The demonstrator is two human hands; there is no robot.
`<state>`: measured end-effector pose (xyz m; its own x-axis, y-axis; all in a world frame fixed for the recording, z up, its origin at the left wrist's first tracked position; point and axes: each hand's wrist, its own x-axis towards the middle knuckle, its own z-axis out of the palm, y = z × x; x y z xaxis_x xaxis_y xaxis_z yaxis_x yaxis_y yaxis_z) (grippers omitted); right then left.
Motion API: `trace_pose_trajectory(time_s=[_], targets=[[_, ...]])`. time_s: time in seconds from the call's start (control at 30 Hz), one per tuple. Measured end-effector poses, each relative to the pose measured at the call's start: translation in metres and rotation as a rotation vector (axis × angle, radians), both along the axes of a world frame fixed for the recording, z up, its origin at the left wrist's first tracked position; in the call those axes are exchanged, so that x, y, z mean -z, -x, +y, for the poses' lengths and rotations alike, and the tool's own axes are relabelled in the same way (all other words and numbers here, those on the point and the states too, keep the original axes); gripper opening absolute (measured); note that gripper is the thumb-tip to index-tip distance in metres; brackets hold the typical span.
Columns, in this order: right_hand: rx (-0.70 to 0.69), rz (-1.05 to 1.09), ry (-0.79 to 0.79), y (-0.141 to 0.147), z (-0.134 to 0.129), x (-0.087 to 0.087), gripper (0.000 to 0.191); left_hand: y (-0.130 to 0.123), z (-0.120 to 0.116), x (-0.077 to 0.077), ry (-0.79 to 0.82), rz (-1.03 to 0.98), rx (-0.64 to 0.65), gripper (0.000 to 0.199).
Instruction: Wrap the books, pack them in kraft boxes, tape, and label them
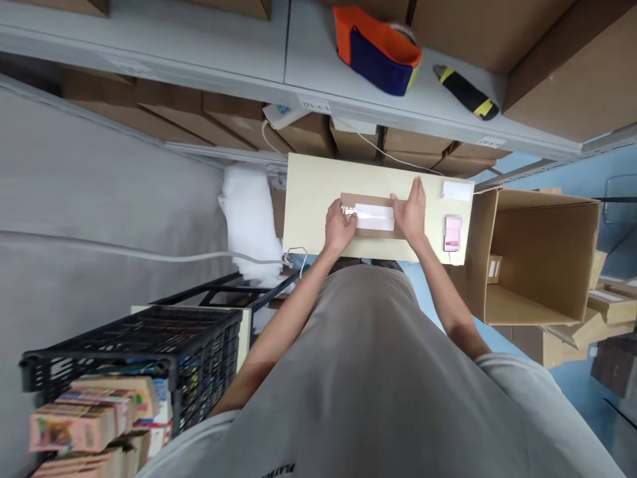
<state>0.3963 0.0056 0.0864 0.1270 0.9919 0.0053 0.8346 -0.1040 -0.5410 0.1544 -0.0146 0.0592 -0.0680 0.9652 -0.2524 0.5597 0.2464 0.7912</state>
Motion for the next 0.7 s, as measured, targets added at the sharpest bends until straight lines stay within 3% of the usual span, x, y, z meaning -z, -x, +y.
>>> trace_pose_trajectory(time_s=[0.07,0.17,0.27,0.4,0.47,0.6,0.7], targets=[[0.102,0.07,0.148,0.009,-0.036,0.028,0.118,-0.017,-0.01,0.005,0.014,0.038,-0.014,0.083],[0.218,0.183,0.259,0.018,-0.059,0.052,0.139,-0.047,-0.013,0.01,0.025,0.133,-0.068,0.109],[0.308,0.332,0.321,0.014,-0.063,0.064,0.132,-0.063,-0.01,0.014,0.067,0.25,-0.13,0.121],[0.212,0.527,0.343,-0.007,-0.065,0.072,0.093,-0.052,-0.005,0.024,0.056,0.278,-0.147,0.122],[0.158,0.553,0.342,-0.017,-0.067,0.074,0.087,-0.037,-0.001,0.029,0.036,0.225,-0.145,0.115],[0.173,0.48,0.398,-0.028,-0.071,0.068,0.1,-0.011,0.004,0.03,0.037,0.105,-0.167,0.1],[0.217,0.301,0.329,-0.018,-0.071,0.056,0.116,-0.015,0.0,0.024,-0.033,0.139,-0.137,0.1]])
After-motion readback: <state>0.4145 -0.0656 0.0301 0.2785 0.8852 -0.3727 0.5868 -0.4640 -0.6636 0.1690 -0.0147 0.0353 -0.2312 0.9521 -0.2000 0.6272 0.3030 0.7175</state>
